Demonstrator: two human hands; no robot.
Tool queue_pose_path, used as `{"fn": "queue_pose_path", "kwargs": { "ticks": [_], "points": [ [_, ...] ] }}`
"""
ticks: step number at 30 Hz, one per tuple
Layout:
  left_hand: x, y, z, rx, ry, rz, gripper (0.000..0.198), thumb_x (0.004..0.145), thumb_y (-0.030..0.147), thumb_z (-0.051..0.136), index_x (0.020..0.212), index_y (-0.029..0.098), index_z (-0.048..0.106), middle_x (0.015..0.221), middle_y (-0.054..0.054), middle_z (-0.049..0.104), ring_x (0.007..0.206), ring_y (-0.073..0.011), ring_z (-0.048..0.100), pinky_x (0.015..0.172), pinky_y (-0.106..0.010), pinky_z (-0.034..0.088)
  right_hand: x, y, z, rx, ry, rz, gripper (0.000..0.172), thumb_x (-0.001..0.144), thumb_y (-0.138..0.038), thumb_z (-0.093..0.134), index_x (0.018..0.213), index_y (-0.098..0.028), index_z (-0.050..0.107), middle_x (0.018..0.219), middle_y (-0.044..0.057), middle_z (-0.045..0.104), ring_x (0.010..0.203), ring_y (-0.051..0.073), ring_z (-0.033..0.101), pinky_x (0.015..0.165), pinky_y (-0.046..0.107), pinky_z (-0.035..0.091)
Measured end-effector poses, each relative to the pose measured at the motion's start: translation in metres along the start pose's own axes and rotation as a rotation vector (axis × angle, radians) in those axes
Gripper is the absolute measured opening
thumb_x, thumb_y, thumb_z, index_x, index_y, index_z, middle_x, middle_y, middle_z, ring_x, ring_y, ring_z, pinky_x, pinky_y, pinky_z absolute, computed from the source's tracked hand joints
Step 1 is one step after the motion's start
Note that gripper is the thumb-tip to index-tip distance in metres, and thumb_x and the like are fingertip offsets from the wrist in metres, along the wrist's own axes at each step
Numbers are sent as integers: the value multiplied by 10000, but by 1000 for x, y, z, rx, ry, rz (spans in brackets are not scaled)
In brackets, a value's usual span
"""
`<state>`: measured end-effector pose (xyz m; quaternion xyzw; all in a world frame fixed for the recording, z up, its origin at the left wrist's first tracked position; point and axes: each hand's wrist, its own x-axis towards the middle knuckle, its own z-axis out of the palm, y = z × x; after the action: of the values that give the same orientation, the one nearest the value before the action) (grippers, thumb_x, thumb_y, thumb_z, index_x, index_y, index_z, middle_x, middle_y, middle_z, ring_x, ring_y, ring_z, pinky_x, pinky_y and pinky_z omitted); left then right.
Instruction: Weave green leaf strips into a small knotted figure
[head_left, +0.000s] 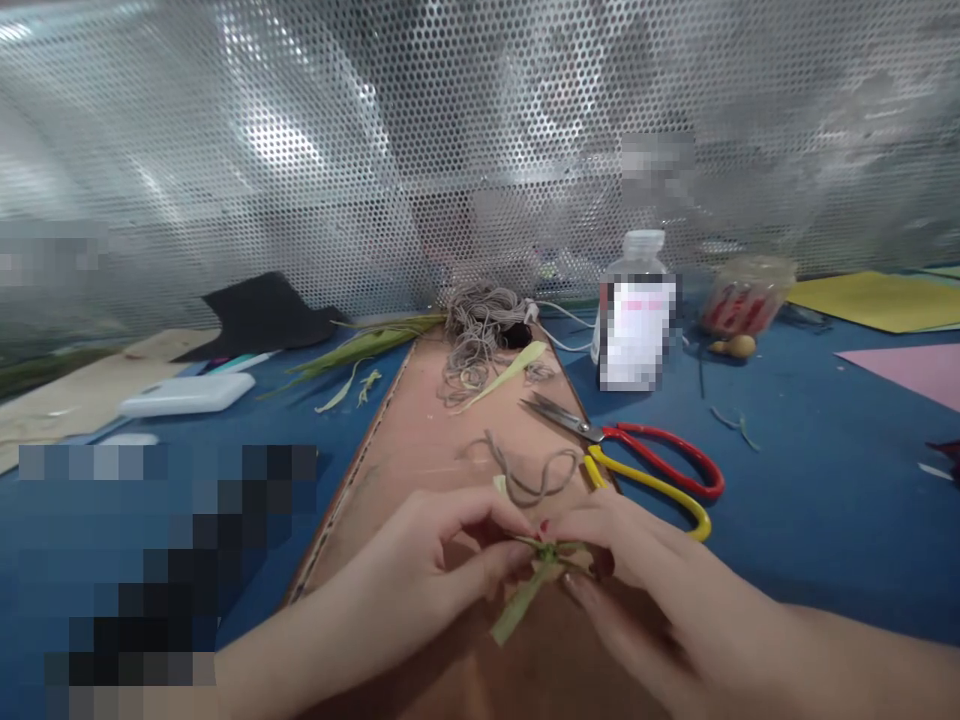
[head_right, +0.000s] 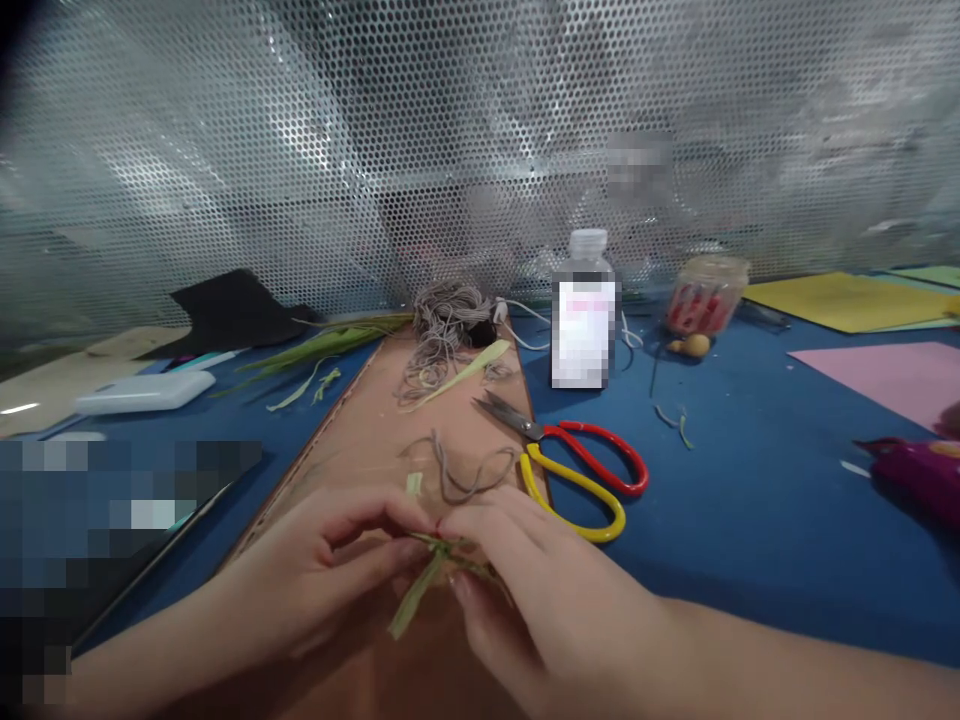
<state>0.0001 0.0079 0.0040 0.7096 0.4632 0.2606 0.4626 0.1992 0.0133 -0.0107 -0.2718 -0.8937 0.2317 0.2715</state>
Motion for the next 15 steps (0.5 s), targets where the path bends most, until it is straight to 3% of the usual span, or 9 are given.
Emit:
{"fn": "queue_pose_path", "kwargs": {
  "ticks": [6,11,15],
  "points": [
    [-4,3,1,278,-43,55,162,832,250,456,804,216,612,738,18,651,695,-132,598,634,-198,452,2,5,3,-53,-7,22,221,799,-50,380,922,-172,517,838,56,562,775,148,528,689,266,459],
    [-6,-3,0,306,-55,92,156,836,250,436,827,218,588,735,4,643,667,-134,595,615,-198,467,1,4,5,-130,9,-81,197,784,-61,384,826,-169,544,773,69,584,730,168,539,644,264,458],
    [-10,-6,2,290,8,135,154,818,249,436,808,221,587,713,-6,643,643,-141,596,570,-198,463,0,3,5,-194,34,-108,191,787,-86,401,736,-184,557,673,55,586,629,157,549,574,236,458]
  ]
}}
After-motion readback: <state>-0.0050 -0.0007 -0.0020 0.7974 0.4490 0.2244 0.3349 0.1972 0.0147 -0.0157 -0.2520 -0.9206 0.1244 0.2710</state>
